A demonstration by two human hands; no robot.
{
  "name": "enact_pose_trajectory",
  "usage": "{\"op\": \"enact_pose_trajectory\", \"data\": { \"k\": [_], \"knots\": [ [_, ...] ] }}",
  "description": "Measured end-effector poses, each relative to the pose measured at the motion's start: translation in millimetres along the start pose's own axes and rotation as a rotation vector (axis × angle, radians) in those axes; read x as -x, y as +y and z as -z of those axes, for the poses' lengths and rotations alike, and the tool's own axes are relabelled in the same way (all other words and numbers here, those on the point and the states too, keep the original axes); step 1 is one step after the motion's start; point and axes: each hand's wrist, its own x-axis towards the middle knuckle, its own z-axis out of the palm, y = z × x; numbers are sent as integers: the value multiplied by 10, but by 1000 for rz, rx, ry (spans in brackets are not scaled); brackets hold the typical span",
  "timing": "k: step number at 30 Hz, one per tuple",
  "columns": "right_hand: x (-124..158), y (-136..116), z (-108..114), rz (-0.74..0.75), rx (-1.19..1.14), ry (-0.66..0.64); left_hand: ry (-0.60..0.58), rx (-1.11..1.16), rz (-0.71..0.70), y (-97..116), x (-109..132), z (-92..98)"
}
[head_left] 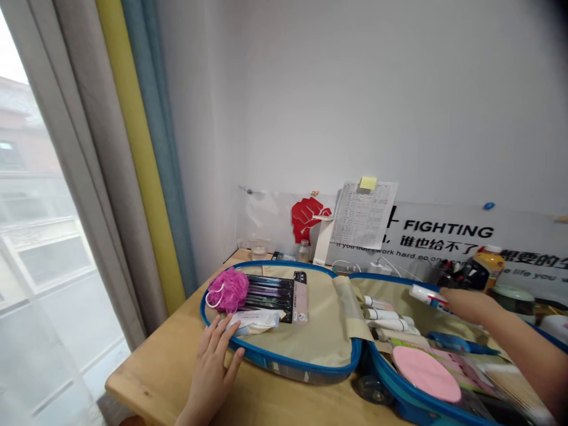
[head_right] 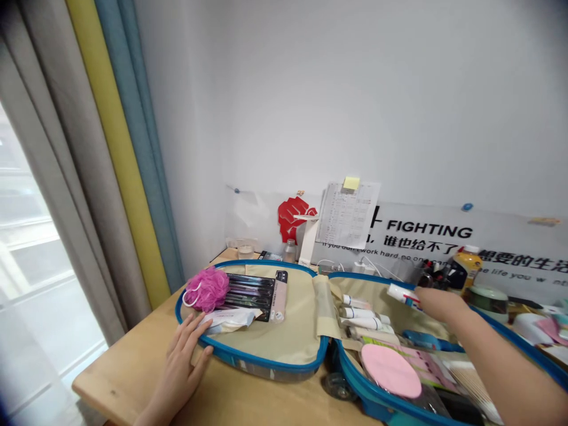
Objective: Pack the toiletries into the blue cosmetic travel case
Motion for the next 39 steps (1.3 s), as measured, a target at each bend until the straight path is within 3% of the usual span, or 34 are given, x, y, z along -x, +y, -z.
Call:
{"op": "enact_pose_trajectory", "data": {
  "k": [4, 8, 14, 19, 23, 28, 39],
  "knots": [
    [-110, -423, 476, 36, -17, -252, -13, 6, 13, -10, 16, -19],
    [47, -1253, 602, 272, -221, -422, -12, -1, 9, -15, 19, -20],
    [300, -2693, 213, 616, -301, -664, -35, -20, 0, 5, -6, 14],
    [377, -3474, -168, 781, -162, -763, -33, -17, 7, 11, -6, 20],
    [414, -3740, -326, 857, -55, -846, -49, -15, 19, 7, -4, 15],
    [451, -3788, -366, 917, 34, -881, -61, 1, 38, 12, 0, 10],
    [669, -3833, -437, 901, 196, -595, -47, 18, 54, 36, -18, 21]
  ]
}}
